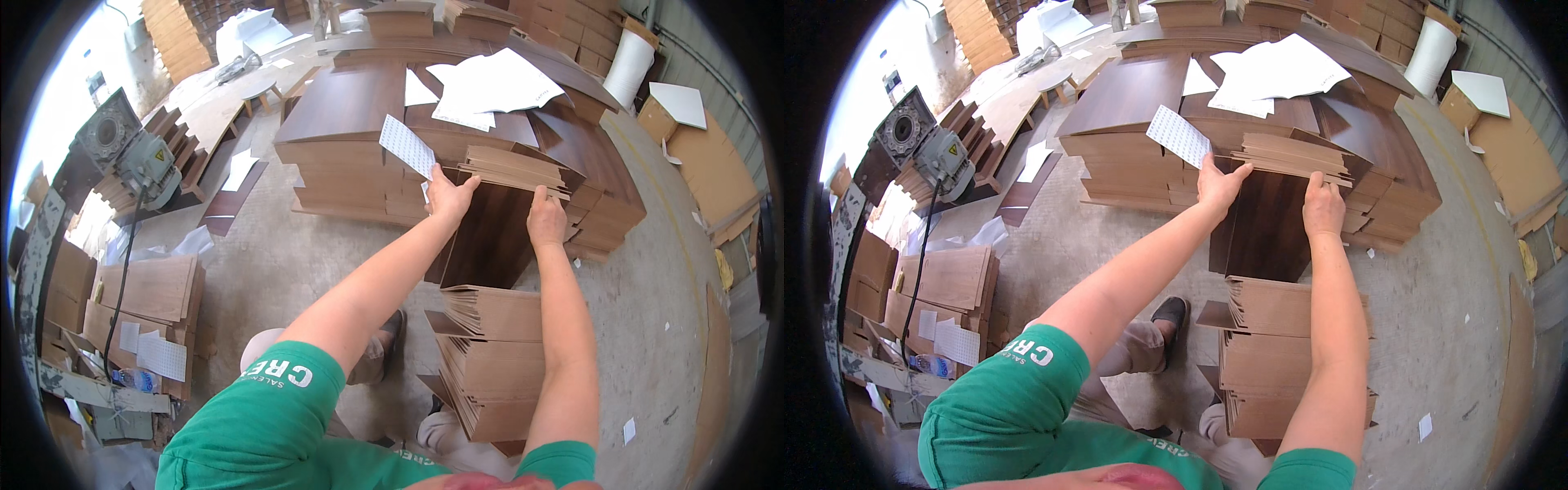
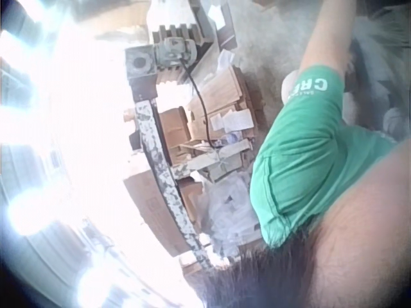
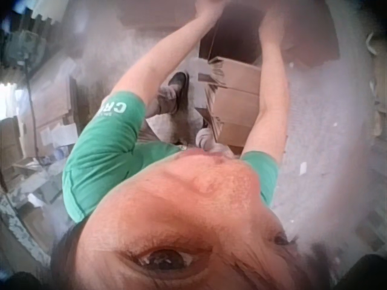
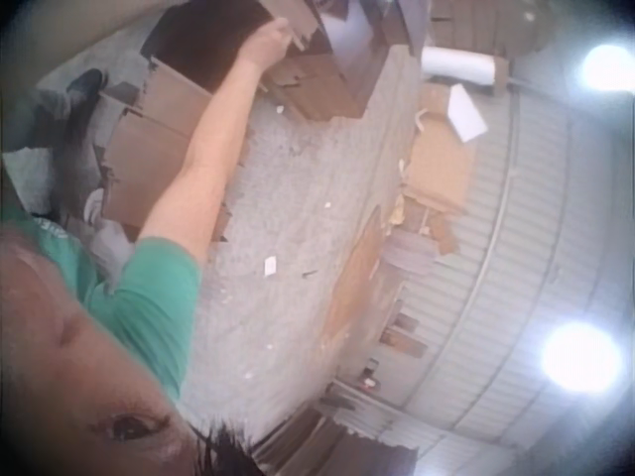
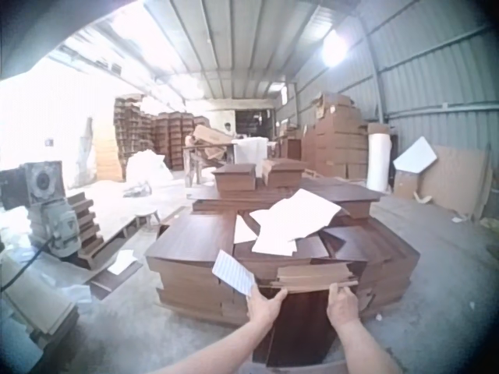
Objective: The person kneels on the floor and repeatedly peels individual labels from a sheet, then applies them to the edges of stacked cardboard boxes. The person handles the label sheet and the boxes by hand throughout the process.
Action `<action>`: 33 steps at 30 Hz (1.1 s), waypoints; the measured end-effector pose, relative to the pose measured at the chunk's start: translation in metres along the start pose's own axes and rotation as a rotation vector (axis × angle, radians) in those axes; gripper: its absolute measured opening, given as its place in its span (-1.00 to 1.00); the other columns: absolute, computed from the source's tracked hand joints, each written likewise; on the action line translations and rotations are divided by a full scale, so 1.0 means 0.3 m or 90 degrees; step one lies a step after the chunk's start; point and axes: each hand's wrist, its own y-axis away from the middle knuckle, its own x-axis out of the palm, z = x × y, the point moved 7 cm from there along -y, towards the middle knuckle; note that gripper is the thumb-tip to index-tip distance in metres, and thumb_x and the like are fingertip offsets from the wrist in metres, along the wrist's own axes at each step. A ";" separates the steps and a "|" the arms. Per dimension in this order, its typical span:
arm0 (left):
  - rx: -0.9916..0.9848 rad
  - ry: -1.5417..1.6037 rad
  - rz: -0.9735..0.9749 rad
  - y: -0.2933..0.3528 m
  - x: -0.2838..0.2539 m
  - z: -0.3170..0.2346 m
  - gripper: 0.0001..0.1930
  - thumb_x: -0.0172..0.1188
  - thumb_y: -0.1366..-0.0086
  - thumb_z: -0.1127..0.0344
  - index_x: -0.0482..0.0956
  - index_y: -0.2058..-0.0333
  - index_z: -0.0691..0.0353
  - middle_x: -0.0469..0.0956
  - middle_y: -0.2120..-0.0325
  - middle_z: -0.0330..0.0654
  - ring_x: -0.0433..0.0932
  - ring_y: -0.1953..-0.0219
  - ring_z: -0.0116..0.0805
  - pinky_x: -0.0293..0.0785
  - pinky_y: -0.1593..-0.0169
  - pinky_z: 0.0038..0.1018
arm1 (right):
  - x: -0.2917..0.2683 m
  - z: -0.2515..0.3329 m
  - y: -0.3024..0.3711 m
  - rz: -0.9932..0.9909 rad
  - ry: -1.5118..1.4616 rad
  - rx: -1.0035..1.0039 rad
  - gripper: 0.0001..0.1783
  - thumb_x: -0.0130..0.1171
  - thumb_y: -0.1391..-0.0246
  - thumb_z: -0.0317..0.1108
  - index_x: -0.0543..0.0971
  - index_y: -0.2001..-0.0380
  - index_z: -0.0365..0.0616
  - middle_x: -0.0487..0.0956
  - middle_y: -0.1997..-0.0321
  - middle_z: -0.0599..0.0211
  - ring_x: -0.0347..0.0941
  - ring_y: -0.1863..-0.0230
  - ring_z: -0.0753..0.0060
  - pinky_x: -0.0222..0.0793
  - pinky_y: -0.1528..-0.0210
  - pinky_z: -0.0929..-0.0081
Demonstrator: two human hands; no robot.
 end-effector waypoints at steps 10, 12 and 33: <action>0.115 0.062 -0.018 -0.003 -0.019 0.029 -0.13 0.45 0.06 0.22 0.17 -0.18 0.37 0.44 -0.01 0.08 0.45 -0.04 -0.11 0.35 -0.12 -0.30 | -0.077 -0.291 0.002 -0.060 -0.395 0.300 -0.69 0.41 0.25 -0.29 0.49 0.50 -0.19 0.57 0.47 0.16 0.52 0.40 0.19 0.43 0.24 0.34; 0.099 0.125 0.047 -0.008 -0.020 0.049 -0.05 0.46 0.13 0.26 0.11 -0.21 0.37 0.41 -0.03 0.13 0.40 -0.08 -0.05 0.34 -0.12 -0.31 | -0.088 -0.324 -0.022 -0.034 -0.510 0.317 -0.75 0.34 0.23 -0.33 0.53 0.46 -0.19 0.58 0.48 0.24 0.50 0.41 0.35 0.42 0.24 0.43; -0.048 0.116 0.020 -0.038 0.016 0.032 0.08 0.42 0.10 0.14 -0.08 -0.33 0.22 0.30 -0.13 0.11 0.24 -0.23 -0.02 0.13 -0.27 -0.11 | -0.007 0.037 -0.043 0.017 -0.076 -0.077 -0.69 0.18 0.09 -0.52 0.33 0.26 -0.15 0.40 0.19 0.05 0.46 0.14 -0.05 0.47 0.15 0.10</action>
